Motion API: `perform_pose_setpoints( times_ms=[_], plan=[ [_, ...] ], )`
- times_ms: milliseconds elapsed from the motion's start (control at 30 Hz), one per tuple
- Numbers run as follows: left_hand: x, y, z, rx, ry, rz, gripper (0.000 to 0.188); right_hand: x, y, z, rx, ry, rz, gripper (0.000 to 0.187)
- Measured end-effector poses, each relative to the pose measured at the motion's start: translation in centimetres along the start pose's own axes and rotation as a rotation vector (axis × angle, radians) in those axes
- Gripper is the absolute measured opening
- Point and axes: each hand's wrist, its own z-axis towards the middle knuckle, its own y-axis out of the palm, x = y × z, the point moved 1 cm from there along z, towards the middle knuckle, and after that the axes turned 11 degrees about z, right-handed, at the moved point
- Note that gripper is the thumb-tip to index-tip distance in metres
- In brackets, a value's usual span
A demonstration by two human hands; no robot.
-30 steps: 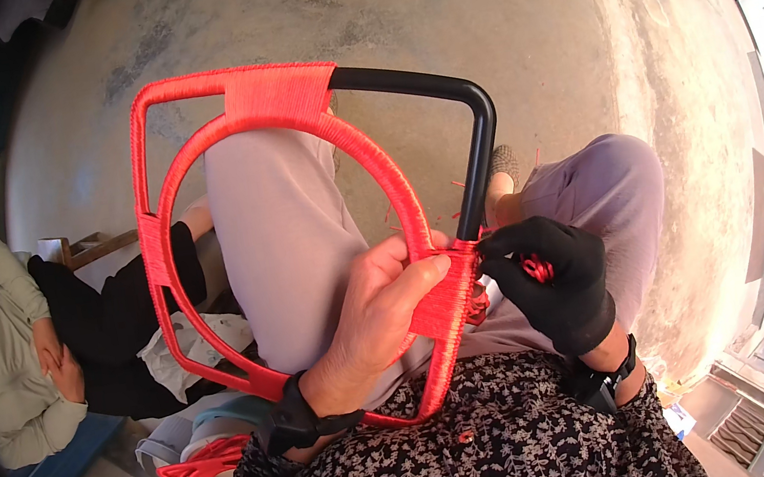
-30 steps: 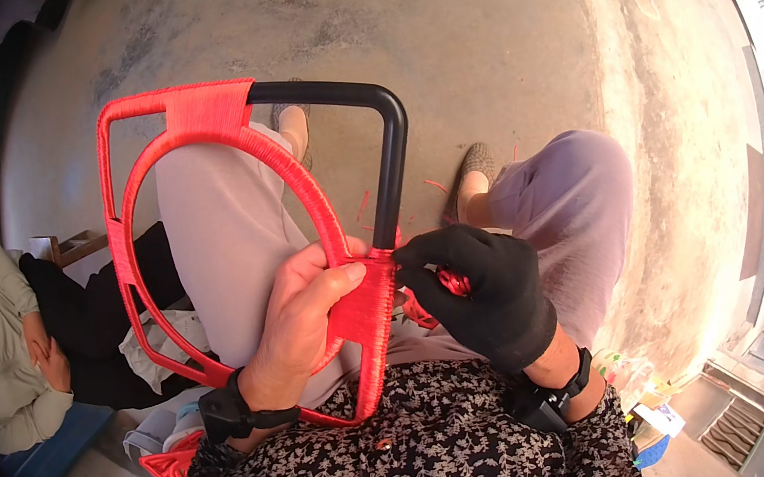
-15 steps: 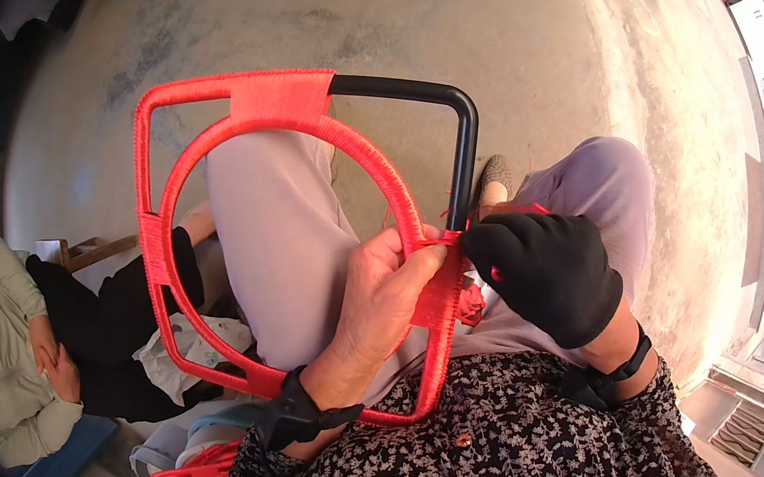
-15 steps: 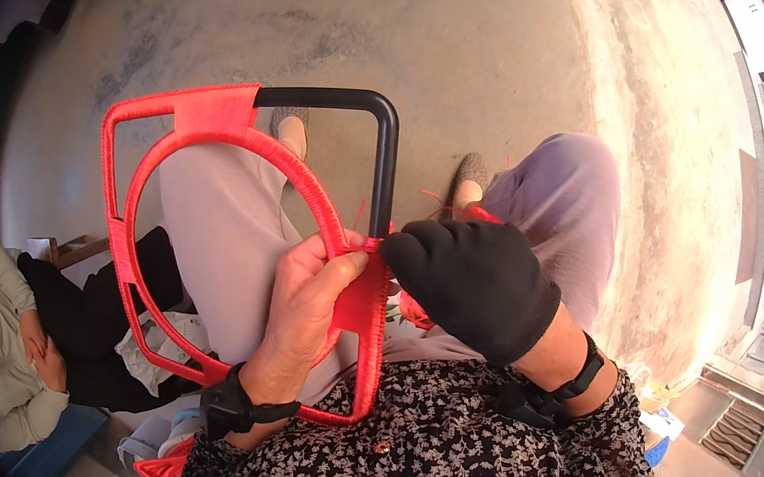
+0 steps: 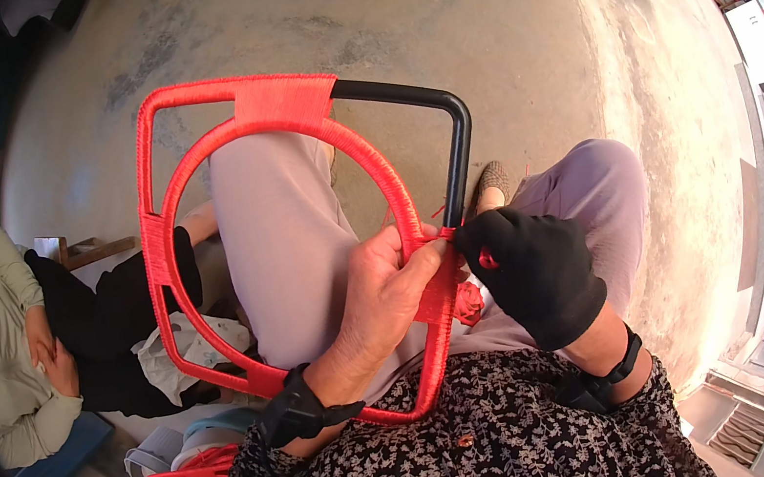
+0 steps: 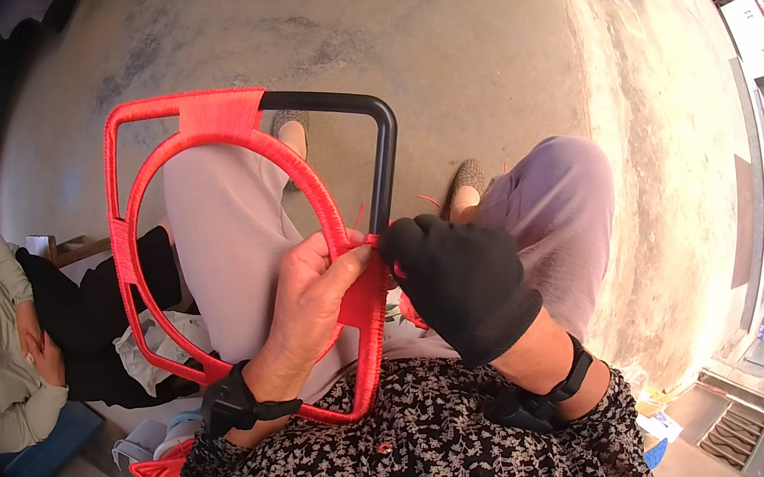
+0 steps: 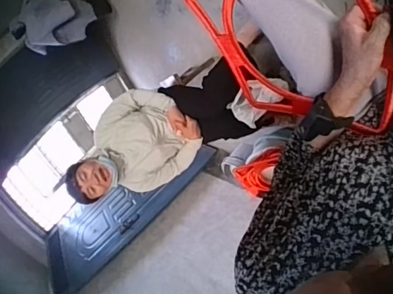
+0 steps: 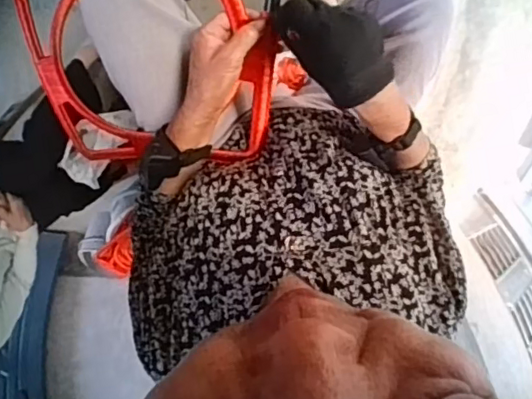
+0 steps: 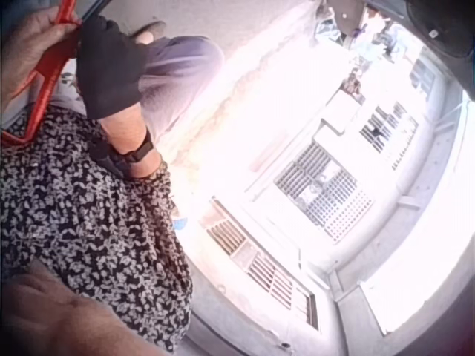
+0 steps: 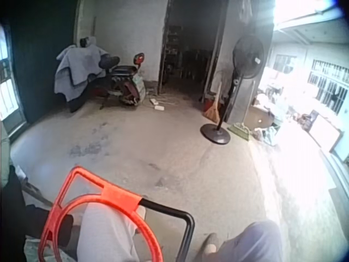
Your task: Weaving red plastic cord around a black plastic chair frame.
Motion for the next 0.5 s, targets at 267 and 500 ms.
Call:
perform_pose_setpoints(
  times_ms=[267,500],
  plan=[
    [0.0,-0.3,0.0,0.017,-0.007,-0.005,0.014,0.4,1.7,-0.4,0.131,0.058,0.185,0.014],
    [0.6,-0.1,0.1,0.035,-0.028,-0.167,0.011,0.0,2.2,-0.5,0.254,0.026,0.224,0.02]
  ],
)
